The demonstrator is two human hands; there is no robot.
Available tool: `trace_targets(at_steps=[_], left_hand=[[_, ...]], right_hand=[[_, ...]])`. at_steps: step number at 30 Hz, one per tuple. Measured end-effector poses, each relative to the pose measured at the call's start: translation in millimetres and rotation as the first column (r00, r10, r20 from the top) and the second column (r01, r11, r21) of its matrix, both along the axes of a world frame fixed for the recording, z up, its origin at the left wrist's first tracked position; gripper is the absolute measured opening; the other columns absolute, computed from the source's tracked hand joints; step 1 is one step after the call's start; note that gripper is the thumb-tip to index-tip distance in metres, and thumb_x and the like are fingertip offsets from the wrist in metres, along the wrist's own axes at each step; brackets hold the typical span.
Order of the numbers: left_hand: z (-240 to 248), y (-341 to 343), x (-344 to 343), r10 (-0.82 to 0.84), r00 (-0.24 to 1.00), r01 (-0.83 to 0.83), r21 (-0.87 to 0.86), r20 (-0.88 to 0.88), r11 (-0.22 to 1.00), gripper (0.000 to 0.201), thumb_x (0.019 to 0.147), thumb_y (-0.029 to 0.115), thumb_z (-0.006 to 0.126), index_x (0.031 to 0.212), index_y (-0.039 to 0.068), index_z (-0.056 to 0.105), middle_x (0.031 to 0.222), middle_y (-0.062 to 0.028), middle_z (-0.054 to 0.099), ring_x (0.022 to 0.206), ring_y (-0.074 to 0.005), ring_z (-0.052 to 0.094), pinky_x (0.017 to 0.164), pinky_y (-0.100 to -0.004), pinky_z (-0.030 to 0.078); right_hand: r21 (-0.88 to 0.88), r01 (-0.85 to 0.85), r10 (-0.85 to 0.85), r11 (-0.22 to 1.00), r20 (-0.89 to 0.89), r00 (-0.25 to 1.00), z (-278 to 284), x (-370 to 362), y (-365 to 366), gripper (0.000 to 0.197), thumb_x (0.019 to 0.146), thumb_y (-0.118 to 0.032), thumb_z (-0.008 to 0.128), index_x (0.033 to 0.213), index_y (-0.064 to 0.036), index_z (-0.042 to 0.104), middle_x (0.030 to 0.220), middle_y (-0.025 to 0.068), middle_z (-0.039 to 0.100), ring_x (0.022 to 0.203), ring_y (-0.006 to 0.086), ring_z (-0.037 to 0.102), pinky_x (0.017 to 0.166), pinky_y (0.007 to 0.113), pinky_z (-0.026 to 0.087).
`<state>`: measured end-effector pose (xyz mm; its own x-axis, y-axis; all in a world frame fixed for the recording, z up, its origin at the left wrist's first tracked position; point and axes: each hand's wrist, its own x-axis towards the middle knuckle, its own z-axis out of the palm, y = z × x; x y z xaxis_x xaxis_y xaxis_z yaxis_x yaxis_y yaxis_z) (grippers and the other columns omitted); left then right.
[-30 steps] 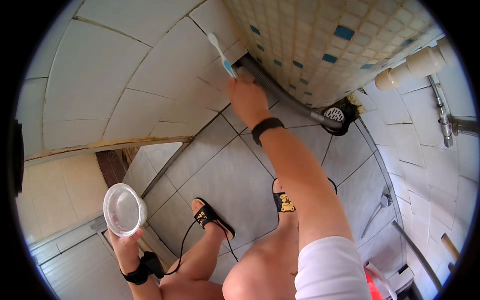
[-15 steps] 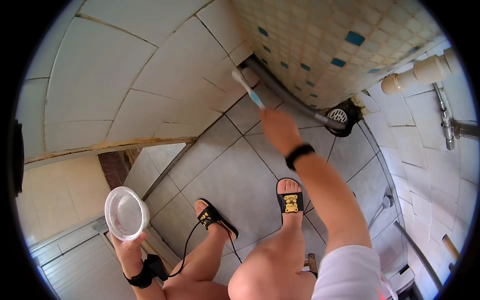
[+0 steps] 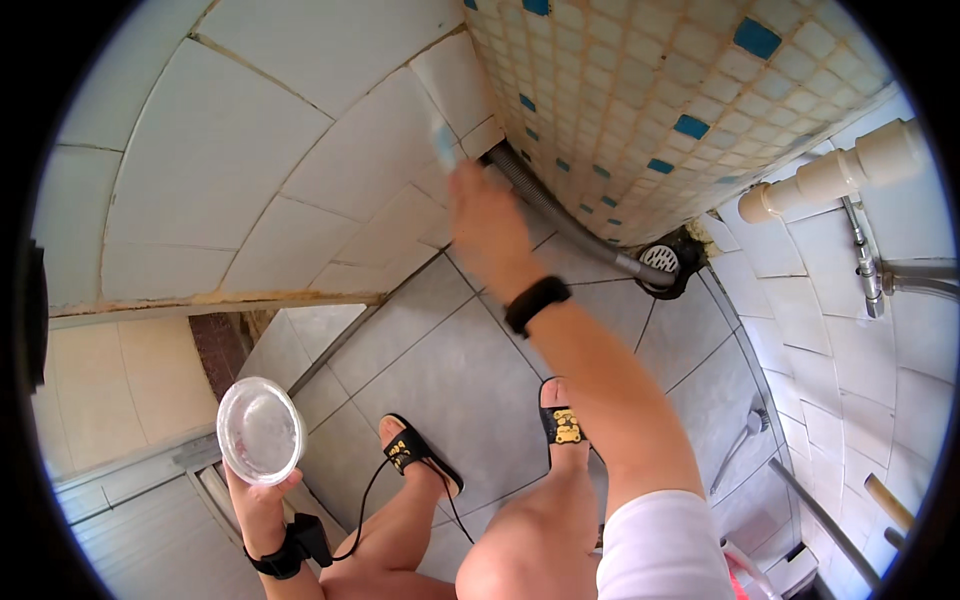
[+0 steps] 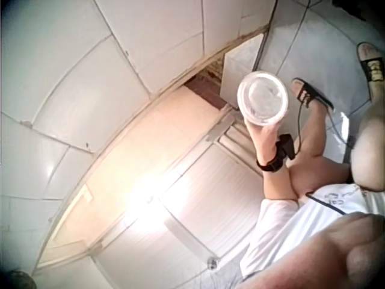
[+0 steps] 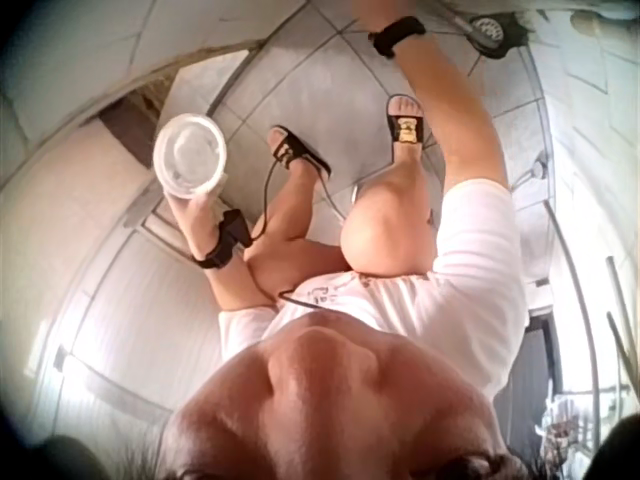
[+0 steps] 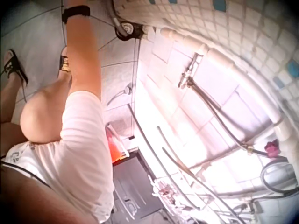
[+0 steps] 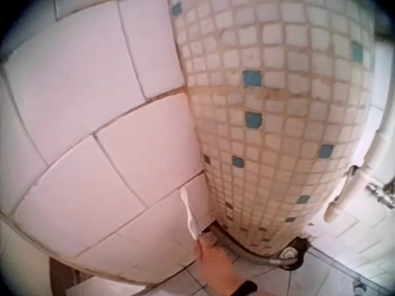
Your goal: The person is scrubbing bathroom wall tiles with a toothbrush.
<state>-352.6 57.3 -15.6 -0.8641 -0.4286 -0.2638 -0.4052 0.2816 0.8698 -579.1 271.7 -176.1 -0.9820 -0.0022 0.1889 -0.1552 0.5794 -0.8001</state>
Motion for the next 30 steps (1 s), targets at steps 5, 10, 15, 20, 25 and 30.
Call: trace_targets(at_steps=[5, 10, 15, 20, 25, 30], left_hand=[[-5, -3, 5, 0.008, 1.0, -0.007, -0.017, 0.013, 1.0, 0.072, 0.044, 0.008, 0.083, 0.107, -0.001, 0.049, 0.099, -0.0057, 0.057, 0.087, -0.0147, 0.055, 0.076, -0.0276, 0.045], [-2, -3, 6, 0.047, 0.999, -0.047, 0.008, 0.018, 0.999, 0.072, 0.045, 0.003, 0.082, 0.109, 0.0, 0.048, 0.1, -0.0054, 0.056, 0.088, -0.0144, 0.055, 0.074, -0.0276, 0.046], [-7, -2, 12, 0.054, 0.999, -0.053, 0.069, -0.009, 0.996, 0.073, 0.045, 0.001, 0.081, 0.11, 0.0, 0.047, 0.1, -0.0055, 0.056, 0.088, -0.014, 0.055, 0.073, -0.0272, 0.046], [-2, -11, 13, 0.028, 0.999, -0.029, 0.072, 0.022, 0.997, 0.072, 0.045, 0.002, 0.082, 0.109, -0.001, 0.048, 0.098, -0.0058, 0.057, 0.086, -0.0143, 0.055, 0.073, -0.0271, 0.046], [-6, -10, 14, -0.015, 1.0, 0.015, 0.081, -0.008, 0.997, 0.066, 0.047, 0.002, 0.081, 0.105, -0.001, 0.051, 0.095, -0.0052, 0.058, 0.086, -0.0136, 0.055, 0.075, -0.0274, 0.046], [8, -5, 11, -0.039, 0.997, 0.042, 0.045, -0.059, 0.998, 0.068, 0.051, 0.004, 0.08, 0.11, -0.001, 0.047, 0.101, -0.0063, 0.057, 0.092, -0.0144, 0.054, 0.08, -0.0284, 0.044]], right_hand=[[-0.048, 0.028, -0.026, 0.998, 0.032, 0.999, -2, -1, -7, 0.017, 0.09, -0.021, 0.038, 0.095, -0.0048, 0.042, 0.065, 0.0223, 0.055, 0.062, 0.0406, 0.055, 0.054, 0.048, 0.044], [-0.144, -0.142, 0.132, 0.979, -0.078, 0.988, -2, 10, -30, 0.017, 0.09, -0.019, 0.037, 0.092, -0.0028, 0.042, 0.062, 0.0221, 0.054, 0.06, 0.0402, 0.055, 0.052, 0.046, 0.045], [-0.11, 0.129, -0.141, 0.985, -0.106, 0.984, -19, -15, -11, 0.019, 0.09, -0.02, 0.039, 0.091, -0.0018, 0.044, 0.066, 0.0244, 0.053, 0.061, 0.041, 0.053, 0.052, 0.044, 0.041], [-0.019, -0.127, 0.125, 0.992, -0.068, 0.99, 3, 6, -37, 0.018, 0.089, -0.018, 0.038, 0.087, -0.0012, 0.042, 0.066, 0.0246, 0.053, 0.06, 0.0387, 0.055, 0.051, 0.044, 0.045], [0.003, 0.075, -0.075, 0.997, -0.113, 0.991, -1, -21, -8, 0.022, 0.091, -0.022, 0.039, 0.089, -0.0008, 0.045, 0.061, 0.0251, 0.051, 0.06, 0.0434, 0.052, 0.051, 0.047, 0.04], [-0.05, -0.03, 0.022, 0.998, -0.151, 0.988, 34, -14, -20, 0.023, 0.091, -0.02, 0.035, 0.089, 0.002, 0.043, 0.064, 0.0266, 0.054, 0.062, 0.0415, 0.055, 0.053, 0.045, 0.046]])
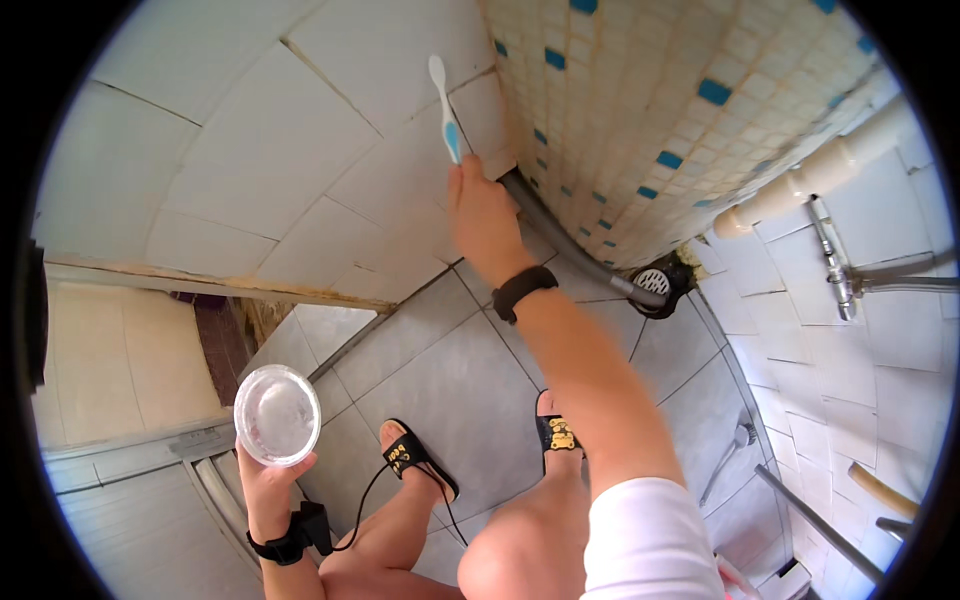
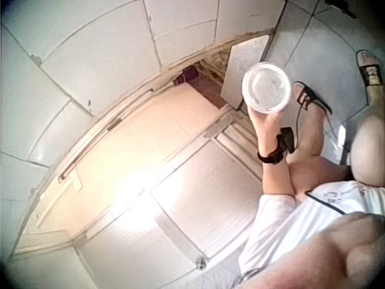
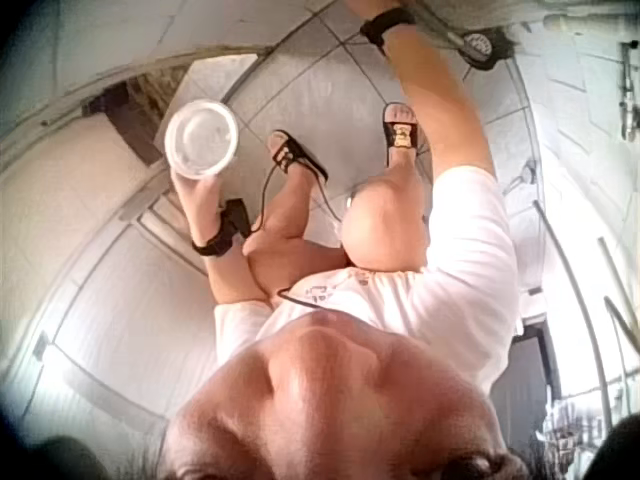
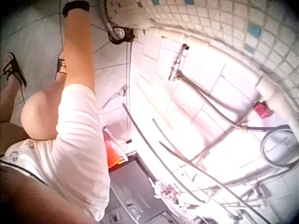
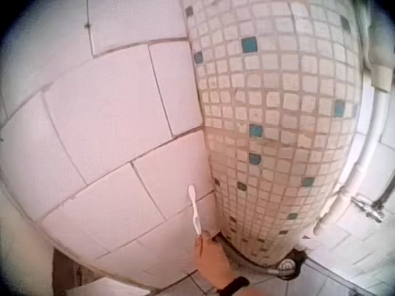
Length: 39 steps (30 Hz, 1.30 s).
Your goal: The person is scrubbing bathroom wall tiles with a toothbrush.
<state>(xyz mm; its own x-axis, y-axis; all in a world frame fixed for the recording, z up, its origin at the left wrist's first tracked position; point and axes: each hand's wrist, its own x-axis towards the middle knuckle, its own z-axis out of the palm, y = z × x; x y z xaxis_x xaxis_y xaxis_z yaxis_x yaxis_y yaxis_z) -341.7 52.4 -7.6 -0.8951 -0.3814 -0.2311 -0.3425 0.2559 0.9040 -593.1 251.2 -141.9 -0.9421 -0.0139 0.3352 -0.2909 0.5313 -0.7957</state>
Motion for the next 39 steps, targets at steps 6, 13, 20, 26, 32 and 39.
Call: trace_targets(at_steps=[6, 13, 20, 26, 32, 39], left_hand=[[40, 20, -9, -0.046, 0.983, 0.04, -0.037, -0.18, 0.998, 0.068, 0.052, 0.006, 0.081, 0.111, -0.001, 0.046, 0.101, -0.0069, 0.057, 0.092, -0.015, 0.054, 0.081, -0.0282, 0.044], [94, 43, 0, -0.04, 0.94, 0.085, 0.122, -0.339, 0.989, 0.069, 0.052, 0.005, 0.08, 0.112, 0.0, 0.046, 0.101, -0.0067, 0.057, 0.093, -0.015, 0.055, 0.082, -0.0284, 0.044], [57, 53, -16, -0.056, 0.89, 0.2, 0.278, -0.452, 0.939, 0.074, 0.053, 0.003, 0.079, 0.117, 0.002, 0.042, 0.109, -0.0059, 0.054, 0.099, -0.0143, 0.052, 0.086, -0.0284, 0.042], [41, 53, -20, -0.099, 0.865, 0.11, -0.007, -0.491, 0.994, 0.075, 0.05, 0.013, 0.079, 0.116, 0.004, 0.045, 0.11, -0.0096, 0.05, 0.106, -0.0271, 0.044, 0.089, -0.036, 0.037], [40, 49, -19, -0.183, 0.839, 0.137, -0.126, -0.512, 0.982, 0.078, 0.044, 0.008, 0.079, 0.115, 0.005, 0.046, 0.113, -0.0088, 0.05, 0.106, -0.0273, 0.046, 0.089, -0.0358, 0.037], [49, 39, -16, -0.206, 0.841, 0.12, -0.199, -0.499, 0.973, 0.074, 0.046, 0.009, 0.078, 0.113, 0.005, 0.047, 0.112, -0.0096, 0.05, 0.105, -0.0288, 0.044, 0.089, -0.0371, 0.037]], right_hand=[[0.058, 0.095, -0.1, 0.994, 0.099, 0.99, 19, 8, 21, 0.024, 0.089, -0.019, 0.036, 0.086, 0.0016, 0.046, 0.07, 0.0269, 0.057, 0.066, 0.0407, 0.057, 0.058, 0.047, 0.047], [0.586, 0.115, -0.134, 0.802, -0.011, 0.991, 136, 76, 102, 0.016, 0.084, -0.018, 0.044, 0.091, -0.005, 0.051, 0.069, 0.0193, 0.059, 0.064, 0.0347, 0.059, 0.055, 0.043, 0.048], [0.677, 0.465, -0.092, 0.57, -0.51, 0.855, 277, 59, 125, 0.014, 0.081, -0.015, 0.047, 0.083, -0.0055, 0.057, 0.063, 0.0144, 0.059, 0.061, 0.0317, 0.06, 0.051, 0.039, 0.047], [0.897, 0.385, 0.033, 0.217, -0.401, 0.915, 311, 35, 86, 0.015, 0.075, -0.012, 0.05, 0.069, -0.0057, 0.063, 0.065, 0.0127, 0.061, 0.06, 0.0285, 0.061, 0.052, 0.038, 0.048], [0.903, 0.401, 0.144, 0.154, -0.422, 0.895, 331, 20, 81, 0.014, 0.071, -0.015, 0.053, 0.064, -0.0059, 0.061, 0.063, 0.0142, 0.06, 0.059, 0.0303, 0.06, 0.05, 0.04, 0.047], [0.572, 0.814, 0.067, 0.101, -0.82, 0.568, 450, 27, 90, 0.019, 0.076, -0.016, 0.048, 0.064, -0.0069, 0.06, 0.062, 0.0151, 0.06, 0.06, 0.0301, 0.061, 0.052, 0.04, 0.049]])
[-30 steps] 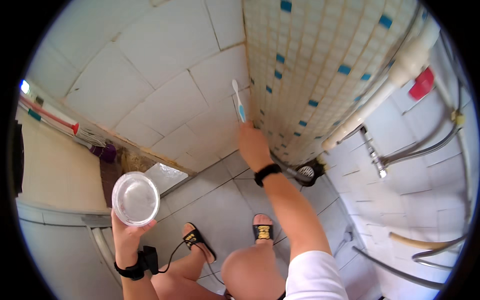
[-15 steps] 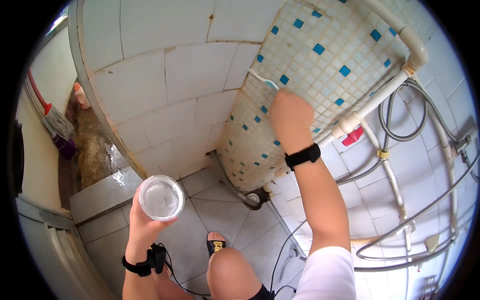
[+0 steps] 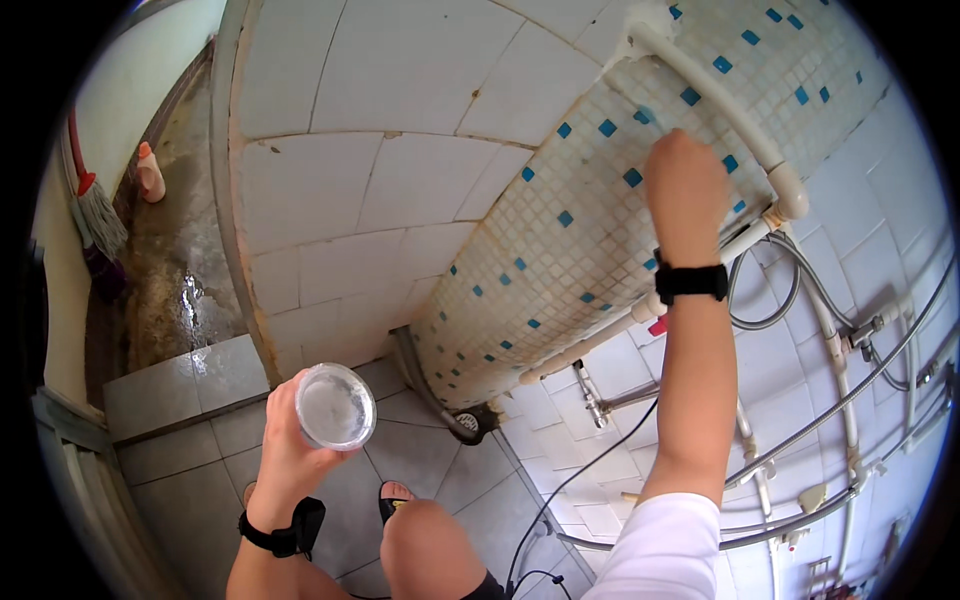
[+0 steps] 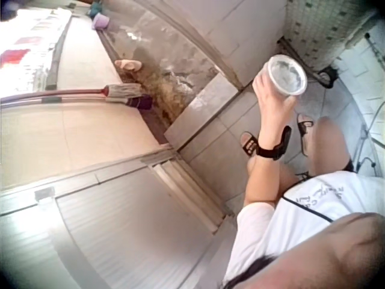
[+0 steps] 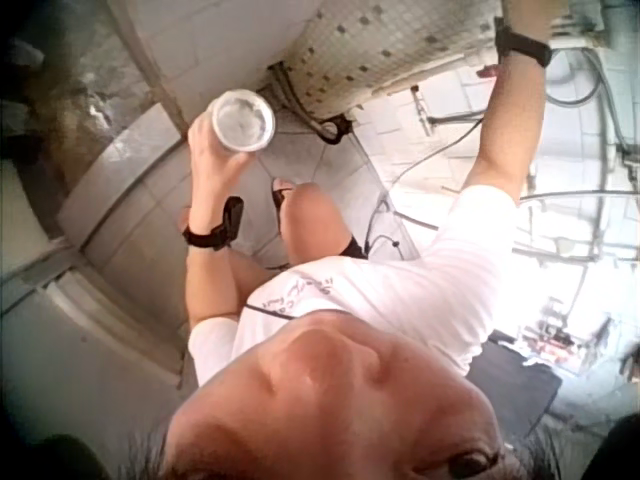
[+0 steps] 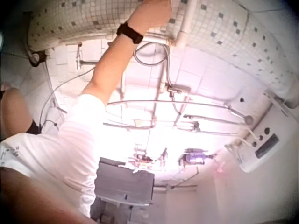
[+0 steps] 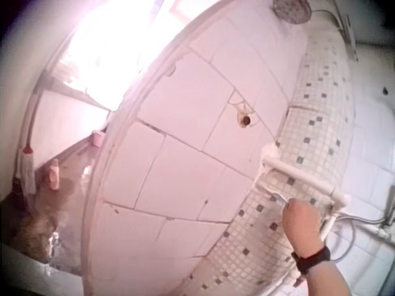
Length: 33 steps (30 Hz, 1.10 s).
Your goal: The person is scrubbing bathroom wall tiles with a toothbrush.
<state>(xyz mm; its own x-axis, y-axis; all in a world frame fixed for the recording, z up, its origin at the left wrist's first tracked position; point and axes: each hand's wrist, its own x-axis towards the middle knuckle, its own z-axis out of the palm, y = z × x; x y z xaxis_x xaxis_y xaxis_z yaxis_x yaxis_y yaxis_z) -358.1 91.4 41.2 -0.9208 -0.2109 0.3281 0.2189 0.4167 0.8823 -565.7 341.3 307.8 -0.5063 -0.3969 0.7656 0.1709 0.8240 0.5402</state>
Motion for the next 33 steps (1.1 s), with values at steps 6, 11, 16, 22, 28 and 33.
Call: trace_targets(at_steps=[6, 11, 16, 22, 28, 33], left_hand=[[-9, 12, -2, -0.038, 0.999, 0.038, -0.023, 0.014, 0.999, 0.074, 0.046, 0.009, 0.077, 0.114, 0.003, 0.046, 0.11, -0.0121, 0.048, 0.106, -0.0309, 0.042, 0.088, -0.0384, 0.037], [-12, 21, -2, -0.058, 0.998, 0.056, -0.035, -0.032, 0.998, 0.074, 0.046, 0.008, 0.075, 0.114, 0.004, 0.046, 0.109, -0.0128, 0.048, 0.104, -0.0321, 0.042, 0.088, -0.039, 0.037], [-7, 24, 1, -0.056, 0.998, 0.055, -0.021, -0.017, 0.998, 0.071, 0.048, 0.008, 0.074, 0.113, 0.004, 0.046, 0.107, -0.0131, 0.048, 0.103, -0.0323, 0.041, 0.088, -0.0393, 0.037], [-5, 34, 7, -0.075, 0.996, 0.077, 0.041, -0.056, 0.996, 0.07, 0.051, 0.01, 0.074, 0.114, 0.006, 0.045, 0.108, -0.0118, 0.048, 0.102, -0.0312, 0.042, 0.087, -0.039, 0.037], [-14, 37, 14, -0.084, 0.996, 0.084, 0.002, -0.036, 0.996, 0.074, 0.047, 0.006, 0.074, 0.115, 0.005, 0.044, 0.108, -0.0124, 0.047, 0.103, -0.0325, 0.041, 0.088, -0.0392, 0.037], [-10, 35, 15, -0.064, 0.998, 0.064, -0.004, -0.023, 0.998, 0.072, 0.049, 0.006, 0.073, 0.115, 0.004, 0.044, 0.108, -0.0129, 0.047, 0.104, -0.032, 0.041, 0.088, -0.0389, 0.037]], right_hand=[[-0.084, 0.054, -0.033, 0.995, 0.233, 0.972, -63, 4, -8, 0.012, 0.074, -0.013, 0.049, 0.07, -0.005, 0.057, 0.064, 0.0141, 0.06, 0.059, 0.0293, 0.061, 0.05, 0.038, 0.048], [0.044, -0.058, 0.029, 0.997, 0.494, 0.869, -132, 21, 16, 0.011, 0.072, -0.012, 0.052, 0.068, -0.0046, 0.058, 0.065, 0.0139, 0.06, 0.06, 0.0289, 0.061, 0.05, 0.037, 0.049], [-0.014, 0.091, -0.063, 0.996, 0.621, 0.781, -142, 31, 39, 0.018, 0.077, -0.016, 0.05, 0.069, -0.0021, 0.058, 0.068, 0.0177, 0.061, 0.064, 0.0318, 0.062, 0.054, 0.038, 0.051], [-0.295, 0.134, 0.039, 0.946, 0.513, 0.857, -173, 31, 37, 0.024, 0.081, -0.021, 0.047, 0.072, -0.0015, 0.057, 0.064, 0.0201, 0.06, 0.061, 0.035, 0.061, 0.053, 0.044, 0.049], [-0.268, 0.071, 0.127, 0.961, 0.652, 0.747, -219, 25, 39, 0.027, 0.083, -0.023, 0.046, 0.071, -0.0022, 0.057, 0.066, 0.0208, 0.06, 0.063, 0.0348, 0.061, 0.055, 0.045, 0.048], [-0.97, 0.141, 0.737, 0.2, 0.243, 0.63, -179, -14, 12, 0.025, 0.084, -0.024, 0.045, 0.073, -0.0021, 0.052, 0.06, 0.0105, 0.056, 0.047, 0.0222, 0.051, 0.044, 0.034, 0.04]])
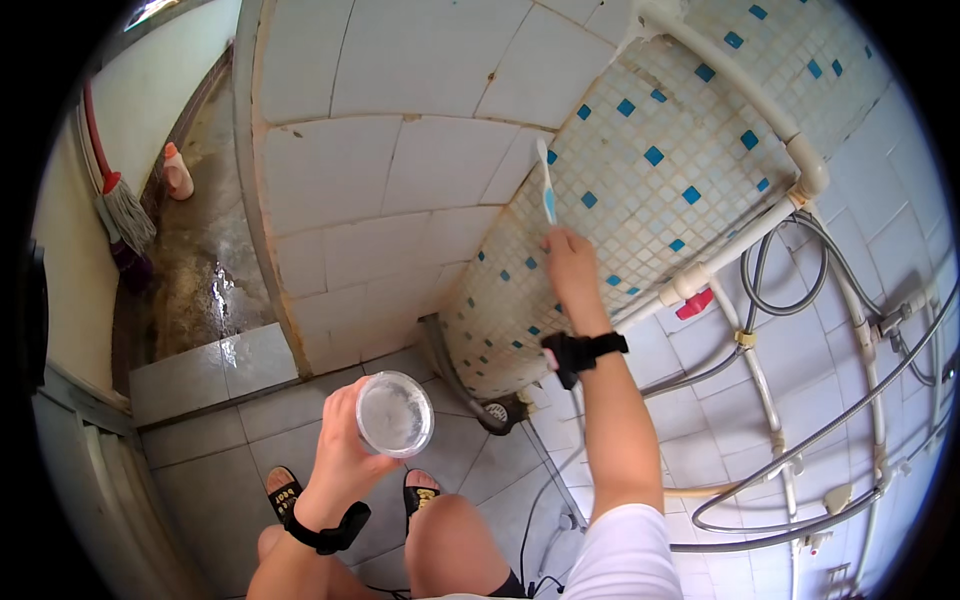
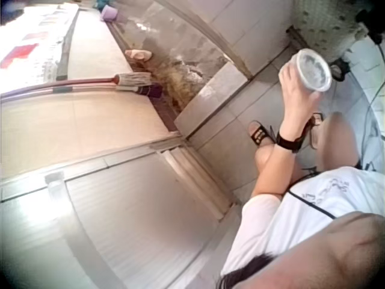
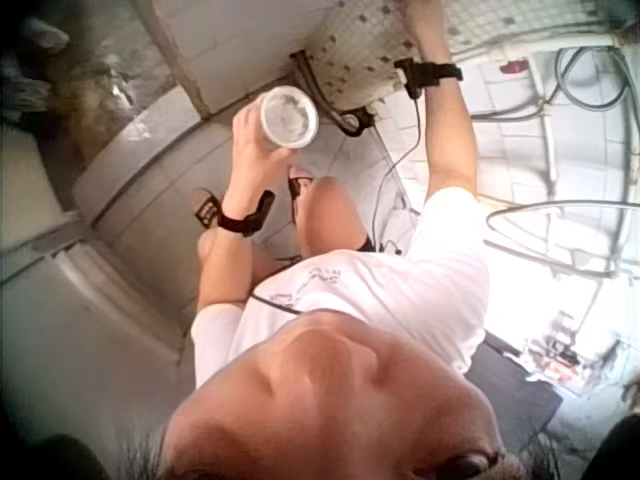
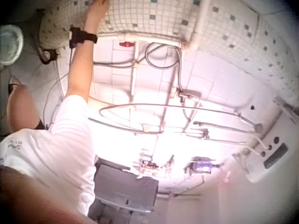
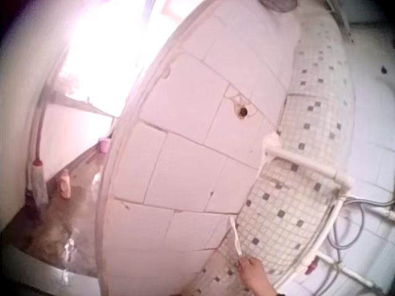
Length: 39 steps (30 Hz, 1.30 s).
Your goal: The person is scrubbing bathroom wall tiles with a toothbrush.
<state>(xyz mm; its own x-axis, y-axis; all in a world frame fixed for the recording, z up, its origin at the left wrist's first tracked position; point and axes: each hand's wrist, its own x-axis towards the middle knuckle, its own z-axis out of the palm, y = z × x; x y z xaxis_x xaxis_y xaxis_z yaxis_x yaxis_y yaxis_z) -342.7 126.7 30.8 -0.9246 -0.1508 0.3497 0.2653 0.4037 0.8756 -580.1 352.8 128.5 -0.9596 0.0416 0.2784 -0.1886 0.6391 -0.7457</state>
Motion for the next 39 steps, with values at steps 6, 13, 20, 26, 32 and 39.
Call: trace_targets(at_steps=[6, 13, 20, 26, 32, 39], left_hand=[[-1, -2, -1, 0.046, 0.999, -0.046, -0.018, 0.019, 0.999, 0.077, 0.049, 0.011, 0.077, 0.117, 0.003, 0.043, 0.112, -0.0122, 0.049, 0.106, -0.0303, 0.044, 0.089, -0.0377, 0.037], [0, -14, 0, 0.079, 0.997, -0.079, 0.0, -0.005, 0.997, 0.073, 0.05, 0.009, 0.074, 0.115, 0.004, 0.044, 0.109, -0.0126, 0.048, 0.102, -0.032, 0.043, 0.087, -0.0386, 0.037], [0, -16, -1, 0.076, 0.997, -0.076, 0.002, -0.008, 0.997, 0.076, 0.049, 0.011, 0.076, 0.117, 0.004, 0.043, 0.109, -0.0115, 0.049, 0.104, -0.0306, 0.044, 0.088, -0.0382, 0.037], [-6, -19, -4, 0.074, 0.997, -0.073, -0.028, 0.027, 0.997, 0.078, 0.049, 0.013, 0.078, 0.118, 0.005, 0.043, 0.111, -0.0111, 0.049, 0.105, -0.0296, 0.044, 0.089, -0.0373, 0.037], [-3, -19, -1, 0.063, 0.997, -0.061, -0.051, 0.041, 0.997, 0.077, 0.049, 0.013, 0.078, 0.117, 0.005, 0.044, 0.111, -0.0107, 0.049, 0.105, -0.0295, 0.044, 0.089, -0.0374, 0.037], [-9, -20, -1, 0.071, 0.995, -0.066, -0.073, 0.071, 0.995, 0.079, 0.048, 0.013, 0.077, 0.118, 0.004, 0.043, 0.112, -0.0107, 0.049, 0.106, -0.0297, 0.044, 0.089, -0.0383, 0.037]], right_hand=[[0.3, -0.168, 0.29, 0.939, -0.43, 0.855, -60, -5, -111, 0.028, 0.09, -0.027, 0.038, 0.083, -0.0027, 0.049, 0.06, 0.0192, 0.055, 0.052, 0.0396, 0.052, 0.048, 0.043, 0.04], [0.528, -0.17, 0.314, 0.832, -0.195, 0.929, -76, 6, -111, 0.024, 0.091, -0.026, 0.036, 0.085, -0.0037, 0.043, 0.058, 0.0225, 0.054, 0.054, 0.0427, 0.052, 0.049, 0.051, 0.041], [0.433, -0.14, 0.273, 0.89, -0.263, 0.925, -62, -4, -118, 0.026, 0.091, -0.027, 0.036, 0.083, -0.0036, 0.045, 0.057, 0.022, 0.052, 0.054, 0.0424, 0.052, 0.048, 0.051, 0.039], [0.501, -0.133, 0.286, 0.856, -0.244, 0.927, -99, 6, -113, 0.026, 0.09, -0.026, 0.039, 0.081, -0.0025, 0.045, 0.058, 0.023, 0.052, 0.055, 0.0417, 0.051, 0.048, 0.05, 0.038], [0.368, -0.132, 0.241, 0.92, -0.268, 0.933, -51, -3, -130, 0.028, 0.09, -0.026, 0.038, 0.08, -0.0018, 0.046, 0.058, 0.0222, 0.053, 0.056, 0.0412, 0.053, 0.051, 0.049, 0.041], [0.07, -0.206, 0.212, 0.976, -0.098, 0.972, -107, -17, -105, 0.03, 0.09, -0.029, 0.038, 0.088, -0.0016, 0.051, 0.061, 0.0218, 0.054, 0.06, 0.0407, 0.053, 0.058, 0.047, 0.04]])
